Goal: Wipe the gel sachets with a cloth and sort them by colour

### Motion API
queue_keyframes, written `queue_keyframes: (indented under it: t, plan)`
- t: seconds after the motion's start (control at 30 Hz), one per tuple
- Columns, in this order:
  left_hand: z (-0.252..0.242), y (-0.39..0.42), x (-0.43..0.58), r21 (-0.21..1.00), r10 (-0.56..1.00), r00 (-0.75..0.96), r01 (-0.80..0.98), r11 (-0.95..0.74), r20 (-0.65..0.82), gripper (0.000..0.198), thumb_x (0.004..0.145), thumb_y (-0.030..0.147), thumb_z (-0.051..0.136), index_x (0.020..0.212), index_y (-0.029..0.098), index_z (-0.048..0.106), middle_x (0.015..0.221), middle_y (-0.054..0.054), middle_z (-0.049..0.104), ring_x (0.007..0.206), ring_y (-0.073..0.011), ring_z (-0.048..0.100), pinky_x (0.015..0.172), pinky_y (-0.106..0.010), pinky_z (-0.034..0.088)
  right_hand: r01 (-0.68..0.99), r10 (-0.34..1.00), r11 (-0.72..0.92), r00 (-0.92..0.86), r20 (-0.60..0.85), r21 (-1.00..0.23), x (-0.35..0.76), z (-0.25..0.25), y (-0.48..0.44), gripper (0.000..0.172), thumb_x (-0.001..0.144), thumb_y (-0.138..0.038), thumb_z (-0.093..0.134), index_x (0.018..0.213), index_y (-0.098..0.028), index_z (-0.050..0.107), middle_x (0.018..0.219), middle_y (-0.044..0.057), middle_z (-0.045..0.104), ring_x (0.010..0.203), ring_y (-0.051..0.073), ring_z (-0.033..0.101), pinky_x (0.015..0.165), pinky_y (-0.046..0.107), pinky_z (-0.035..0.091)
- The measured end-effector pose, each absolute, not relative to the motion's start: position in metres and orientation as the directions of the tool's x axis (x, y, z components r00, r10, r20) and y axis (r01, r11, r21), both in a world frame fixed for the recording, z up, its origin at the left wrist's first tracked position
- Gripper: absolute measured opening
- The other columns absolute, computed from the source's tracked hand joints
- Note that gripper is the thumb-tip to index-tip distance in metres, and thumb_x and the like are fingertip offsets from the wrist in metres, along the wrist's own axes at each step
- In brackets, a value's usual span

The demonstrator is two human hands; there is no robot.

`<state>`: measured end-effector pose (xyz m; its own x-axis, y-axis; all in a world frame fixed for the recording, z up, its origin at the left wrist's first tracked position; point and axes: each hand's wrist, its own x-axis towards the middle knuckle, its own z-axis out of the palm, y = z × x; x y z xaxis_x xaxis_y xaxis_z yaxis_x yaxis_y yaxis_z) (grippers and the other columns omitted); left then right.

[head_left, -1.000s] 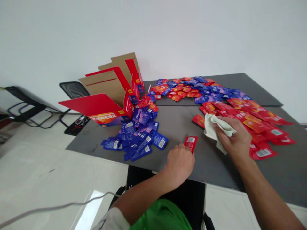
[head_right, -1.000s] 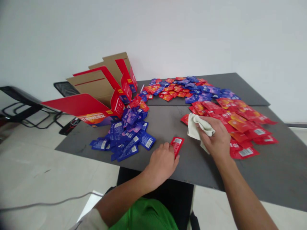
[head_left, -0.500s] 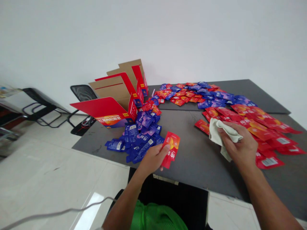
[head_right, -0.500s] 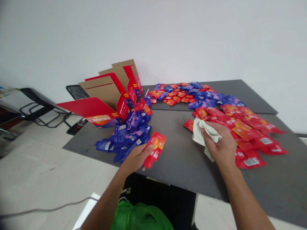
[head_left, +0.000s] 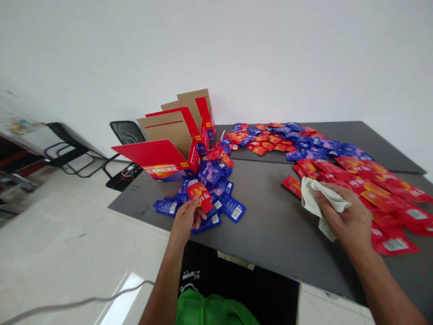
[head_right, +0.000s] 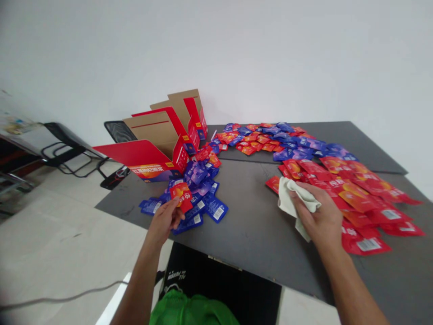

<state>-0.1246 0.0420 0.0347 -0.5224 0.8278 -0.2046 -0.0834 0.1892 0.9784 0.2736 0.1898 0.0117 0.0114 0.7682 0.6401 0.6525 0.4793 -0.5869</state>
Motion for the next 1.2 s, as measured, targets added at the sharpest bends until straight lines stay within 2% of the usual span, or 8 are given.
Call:
queue_keyframes:
  t: [0.2, 0.37, 0.5, 0.6, 0.7, 0.8, 0.93, 1.2]
  plan:
    - [0.045, 0.054, -0.114, 0.989, 0.851, -0.505, -0.050, 0.137, -0.144, 0.057, 0.079, 0.072, 0.078, 0.072, 0.020, 0.056, 0.052, 0.000, 0.065, 0.033, -0.0075, 0.042, 0.037, -0.020, 0.018, 0.633, 0.748, 0.540, -0.058, 0.661, -0.555, 0.276, 0.005, 0.193, 0.037, 0.097, -0.053, 0.072, 0.126, -0.031, 0.076, 0.118, 0.009, 0.080, 0.105, 0.034, 0.078, 0.092, 0.050, 0.064]
    - [0.068, 0.085, -0.076, 0.995, 0.927, -0.360, -0.053, 0.089, -0.102, 0.056, 0.082, 0.072, 0.075, 0.069, 0.021, 0.056, 0.048, 0.003, 0.059, 0.033, -0.0076, 0.042, 0.037, -0.021, 0.024, 0.567, 0.743, 0.627, -0.229, 0.628, -0.534, 0.271, 0.008, 0.188, 0.033, 0.099, -0.048, 0.072, 0.124, -0.027, 0.076, 0.116, 0.007, 0.082, 0.103, 0.027, 0.080, 0.093, 0.043, 0.065]
    - [0.086, 0.127, -0.029, 0.995, 0.987, -0.149, -0.078, 0.054, -0.065, 0.059, 0.084, 0.075, 0.072, 0.067, 0.022, 0.052, 0.046, 0.004, 0.055, 0.032, -0.0062, 0.039, 0.037, -0.021, 0.022, 0.454, 0.777, 0.627, -0.427, 0.463, -0.633, 0.260, 0.017, 0.178, 0.031, 0.100, -0.047, 0.071, 0.122, -0.026, 0.078, 0.120, 0.008, 0.082, 0.108, 0.024, 0.079, 0.097, 0.038, 0.063]
    - [0.097, 0.158, 0.009, 0.994, 0.997, 0.042, -0.085, 0.072, -0.068, 0.058, 0.085, 0.074, 0.070, 0.069, 0.021, 0.053, 0.048, 0.004, 0.056, 0.034, -0.0061, 0.041, 0.037, -0.021, 0.022, 0.377, 0.754, 0.588, -0.575, 0.317, -0.716, 0.252, 0.024, 0.169, 0.034, 0.100, -0.051, 0.072, 0.121, -0.026, 0.080, 0.119, 0.008, 0.082, 0.109, 0.023, 0.079, 0.098, 0.037, 0.061]
    - [0.103, 0.185, 0.048, 0.993, 0.973, 0.211, -0.052, 0.111, -0.098, 0.052, 0.093, 0.066, 0.066, 0.071, 0.020, 0.054, 0.053, 0.003, 0.059, 0.037, -0.0059, 0.043, 0.040, -0.021, 0.022, 0.320, 0.693, 0.551, -0.690, 0.209, -0.771, 0.247, 0.025, 0.164, 0.035, 0.097, -0.053, 0.074, 0.120, -0.027, 0.081, 0.118, 0.006, 0.083, 0.108, 0.024, 0.078, 0.099, 0.037, 0.059]
    - [0.105, 0.210, 0.088, 0.985, 0.936, 0.309, 0.012, 0.174, -0.169, 0.045, 0.100, 0.054, 0.062, 0.073, 0.019, 0.057, 0.055, 0.002, 0.060, 0.039, -0.0060, 0.044, 0.043, -0.021, 0.025, 0.285, 0.649, 0.508, -0.747, 0.144, -0.813, 0.245, 0.021, 0.163, 0.036, 0.094, -0.053, 0.077, 0.119, -0.028, 0.083, 0.117, 0.005, 0.083, 0.106, 0.024, 0.078, 0.098, 0.036, 0.058]
    - [0.104, 0.243, 0.137, 0.974, 0.913, 0.342, 0.072, 0.212, -0.224, 0.042, 0.105, 0.043, 0.059, 0.071, 0.019, 0.057, 0.056, 0.001, 0.060, 0.041, -0.0071, 0.044, 0.046, -0.021, 0.027, 0.264, 0.644, 0.462, -0.756, 0.116, -0.847, 0.245, 0.018, 0.165, 0.037, 0.091, -0.051, 0.081, 0.118, -0.027, 0.084, 0.117, 0.004, 0.084, 0.104, 0.024, 0.078, 0.094, 0.032, 0.057]
    - [0.097, 0.297, 0.211, 0.977, 0.929, 0.313, 0.146, 0.156, -0.195, 0.039, 0.107, 0.039, 0.058, 0.077, 0.016, 0.064, 0.059, 0.001, 0.062, 0.044, -0.0072, 0.044, 0.050, -0.022, 0.032, 0.263, 0.652, 0.456, -0.749, 0.118, -0.850, 0.247, 0.012, 0.170, 0.034, 0.087, -0.051, 0.082, 0.111, -0.027, 0.084, 0.114, 0.001, 0.084, 0.103, 0.025, 0.079, 0.092, 0.032, 0.057]
